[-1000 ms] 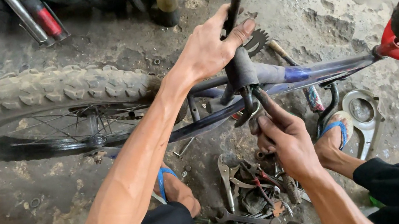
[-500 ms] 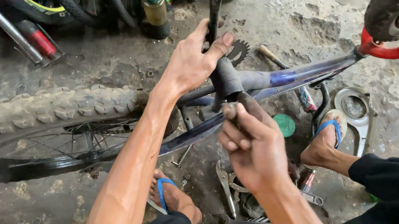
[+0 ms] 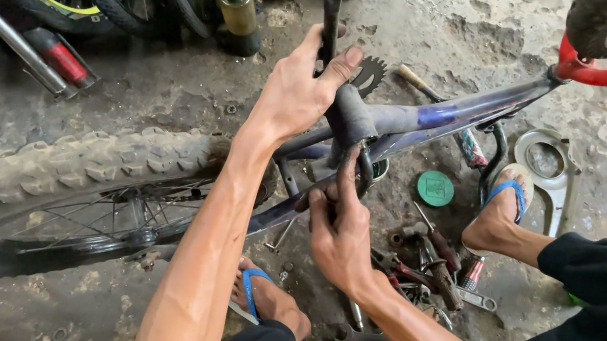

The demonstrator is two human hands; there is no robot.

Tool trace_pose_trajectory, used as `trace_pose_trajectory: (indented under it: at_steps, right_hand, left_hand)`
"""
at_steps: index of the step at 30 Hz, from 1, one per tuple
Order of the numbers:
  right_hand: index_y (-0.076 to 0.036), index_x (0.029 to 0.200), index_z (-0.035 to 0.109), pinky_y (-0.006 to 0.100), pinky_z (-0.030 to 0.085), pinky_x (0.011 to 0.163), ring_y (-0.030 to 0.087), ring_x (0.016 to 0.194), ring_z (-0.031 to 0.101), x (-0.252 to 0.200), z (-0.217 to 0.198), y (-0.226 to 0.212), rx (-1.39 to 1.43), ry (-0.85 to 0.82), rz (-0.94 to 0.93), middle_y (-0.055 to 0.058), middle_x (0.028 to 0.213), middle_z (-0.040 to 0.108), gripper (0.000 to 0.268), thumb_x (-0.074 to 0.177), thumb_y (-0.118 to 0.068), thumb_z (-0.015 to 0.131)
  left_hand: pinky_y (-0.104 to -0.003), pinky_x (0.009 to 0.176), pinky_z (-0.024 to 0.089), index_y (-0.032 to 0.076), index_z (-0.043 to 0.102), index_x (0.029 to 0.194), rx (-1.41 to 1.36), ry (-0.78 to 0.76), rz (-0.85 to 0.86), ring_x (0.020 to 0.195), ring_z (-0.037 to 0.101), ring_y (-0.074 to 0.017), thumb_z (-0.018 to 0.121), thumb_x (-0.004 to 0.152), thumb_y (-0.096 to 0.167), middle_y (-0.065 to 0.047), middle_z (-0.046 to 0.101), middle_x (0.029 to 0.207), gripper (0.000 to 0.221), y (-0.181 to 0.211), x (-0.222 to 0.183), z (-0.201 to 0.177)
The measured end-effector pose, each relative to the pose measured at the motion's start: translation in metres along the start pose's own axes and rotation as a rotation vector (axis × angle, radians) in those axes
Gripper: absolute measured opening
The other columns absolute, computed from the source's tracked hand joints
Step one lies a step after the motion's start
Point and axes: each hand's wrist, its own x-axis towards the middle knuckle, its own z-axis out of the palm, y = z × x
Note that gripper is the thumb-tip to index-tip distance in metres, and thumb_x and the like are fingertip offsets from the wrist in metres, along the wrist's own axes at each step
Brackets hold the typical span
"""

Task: Applying grease to a bicycle frame's bottom bracket shell and installing the crankset assembly.

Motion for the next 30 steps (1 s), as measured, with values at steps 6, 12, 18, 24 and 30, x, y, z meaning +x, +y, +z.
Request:
trace_pose_trajectory:
  at_steps: [6, 12, 18, 24, 30]
  right_hand:
    - [0.002, 0.162, 0.008, 0.028, 0.037, 0.046, 0.011, 0.051, 0.042, -0.004, -0.004, 0.012, -0.064, -0.069, -0.07, 0.004, 0.073, 0.065, 0.078, 0.096, 0.006, 0.051]
    - [0.001, 0.161, 0.018, 0.029, 0.046, 0.047, 0.013, 0.053, 0.056, -0.004, -0.024, 0.012, -0.122, -0.124, -0.074, 0.006, 0.078, 0.073, 0.073, 0.096, 0.004, 0.051]
    - [-0.001, 0.14, 0.059, 0.022, 0.042, 0.045, 0.009, 0.055, 0.053, -0.019, -0.068, 0.007, -0.196, -0.15, -0.161, 0.004, 0.085, 0.075, 0.05, 0.09, 0.005, 0.06]
    - [0.002, 0.15, 0.046, 0.023, 0.037, 0.049, 0.01, 0.056, 0.047, 0.016, -0.094, 0.037, -0.329, -0.07, -0.322, 0.003, 0.086, 0.073, 0.056, 0.095, 0.006, 0.057]
    - [0.001, 0.154, 0.039, 0.037, 0.047, 0.041, 0.025, 0.054, 0.064, 0.051, -0.101, 0.073, -0.501, -0.295, -0.54, 0.021, 0.107, 0.075, 0.073, 0.084, 0.009, 0.059]
  left_hand:
    - [-0.039, 0.079, 0.055, 0.015, 0.054, 0.13, 0.002, 0.009, -0.008, 0.083, 0.072, -0.0214, 0.05, 0.086, 0.068, -0.007, 0.074, 0.096, 0.069, 0.001, -0.001, 0.0]
    - [-0.038, 0.082, 0.054, 0.015, 0.053, 0.131, 0.018, 0.027, 0.028, 0.089, 0.074, -0.0226, 0.05, 0.089, 0.065, -0.008, 0.075, 0.106, 0.066, 0.0, 0.0, 0.0]
    - [-0.043, 0.086, 0.055, 0.015, 0.053, 0.135, 0.012, 0.017, 0.025, 0.098, 0.077, -0.0272, 0.045, 0.087, 0.071, -0.01, 0.077, 0.115, 0.074, -0.003, 0.002, 0.002]
    - [-0.043, 0.082, 0.057, 0.014, 0.053, 0.133, 0.012, 0.021, 0.036, 0.094, 0.077, -0.0271, 0.047, 0.088, 0.067, -0.013, 0.076, 0.115, 0.07, -0.001, 0.0, 0.001]
    - [-0.043, 0.083, 0.055, 0.013, 0.053, 0.137, 0.016, 0.016, 0.02, 0.093, 0.075, -0.0263, 0.046, 0.088, 0.067, -0.013, 0.076, 0.113, 0.072, -0.002, 0.0, 0.001]
